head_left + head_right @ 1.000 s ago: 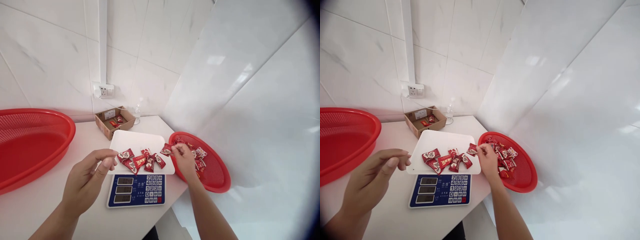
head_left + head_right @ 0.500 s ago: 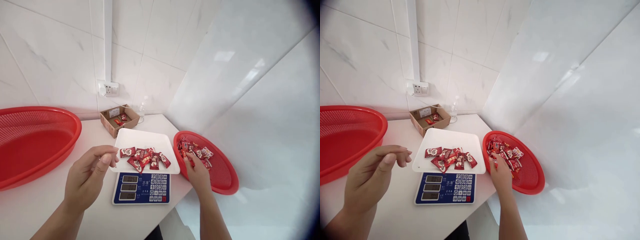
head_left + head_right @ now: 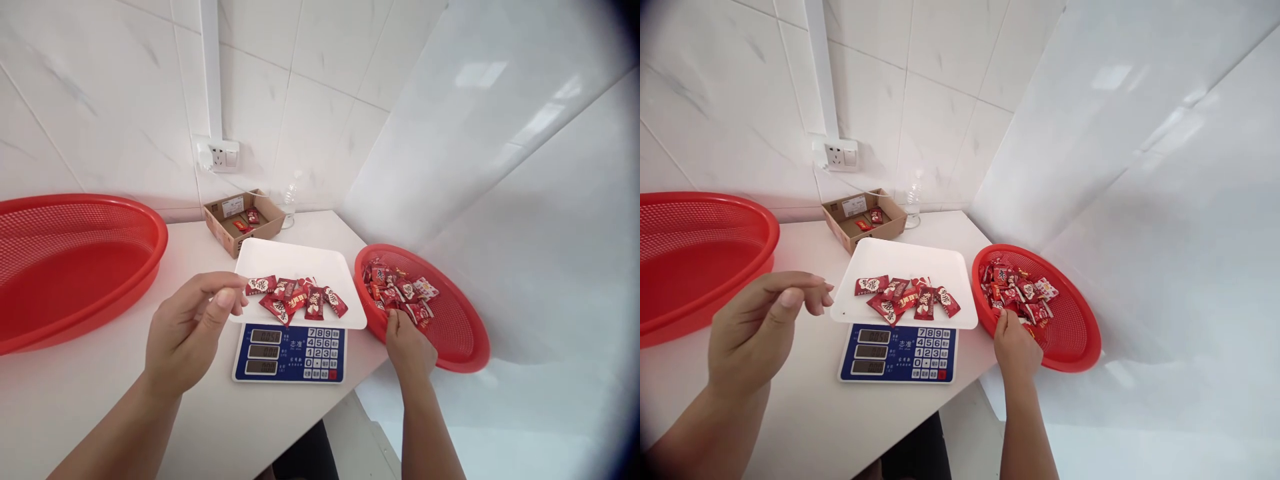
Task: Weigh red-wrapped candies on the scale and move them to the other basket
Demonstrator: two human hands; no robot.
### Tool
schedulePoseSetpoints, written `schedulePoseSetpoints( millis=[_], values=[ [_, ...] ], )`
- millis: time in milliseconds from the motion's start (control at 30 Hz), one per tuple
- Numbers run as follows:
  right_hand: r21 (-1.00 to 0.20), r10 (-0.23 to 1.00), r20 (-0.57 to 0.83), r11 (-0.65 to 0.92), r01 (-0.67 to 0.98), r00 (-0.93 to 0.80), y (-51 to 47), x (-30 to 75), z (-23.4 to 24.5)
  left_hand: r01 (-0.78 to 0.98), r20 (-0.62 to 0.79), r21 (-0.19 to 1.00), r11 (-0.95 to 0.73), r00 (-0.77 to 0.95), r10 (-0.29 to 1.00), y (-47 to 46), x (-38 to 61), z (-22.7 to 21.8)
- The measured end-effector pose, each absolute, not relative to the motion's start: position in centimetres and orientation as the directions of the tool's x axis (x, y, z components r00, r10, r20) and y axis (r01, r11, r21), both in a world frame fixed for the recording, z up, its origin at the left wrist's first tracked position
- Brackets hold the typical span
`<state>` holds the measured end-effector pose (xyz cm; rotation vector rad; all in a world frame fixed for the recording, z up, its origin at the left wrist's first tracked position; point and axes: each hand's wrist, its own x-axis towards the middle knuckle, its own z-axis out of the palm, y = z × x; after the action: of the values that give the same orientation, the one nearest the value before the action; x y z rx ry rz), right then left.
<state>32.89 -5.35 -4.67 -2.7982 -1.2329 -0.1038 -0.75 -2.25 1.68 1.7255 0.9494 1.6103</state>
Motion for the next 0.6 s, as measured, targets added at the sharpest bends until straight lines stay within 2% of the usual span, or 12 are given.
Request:
schedulePoseSetpoints(
  millis=[433,533,600],
  values=[
    [-0.056,0.738,0.14,-0.659,0.75,0.66,-5.5,32.9,-5.2,0.157,0.574,0.801,-0.578,0.072,0.816,-2.3,-0.4,1.4],
    [-0.065,0.747,0.159,-0.645,0.762,0.646,-5.6,32.8,-5.1,0.332,0.555,0.757,-0.563,0.129,0.822,-1.9,-0.1,1.6],
    [-0.07,0.746,0.171,-0.642,0.763,0.644,-5.6,32.7,-5.2,0.49,0.549,0.679,-0.547,0.156,0.821,-1.3,-0.1,1.8]
  ],
)
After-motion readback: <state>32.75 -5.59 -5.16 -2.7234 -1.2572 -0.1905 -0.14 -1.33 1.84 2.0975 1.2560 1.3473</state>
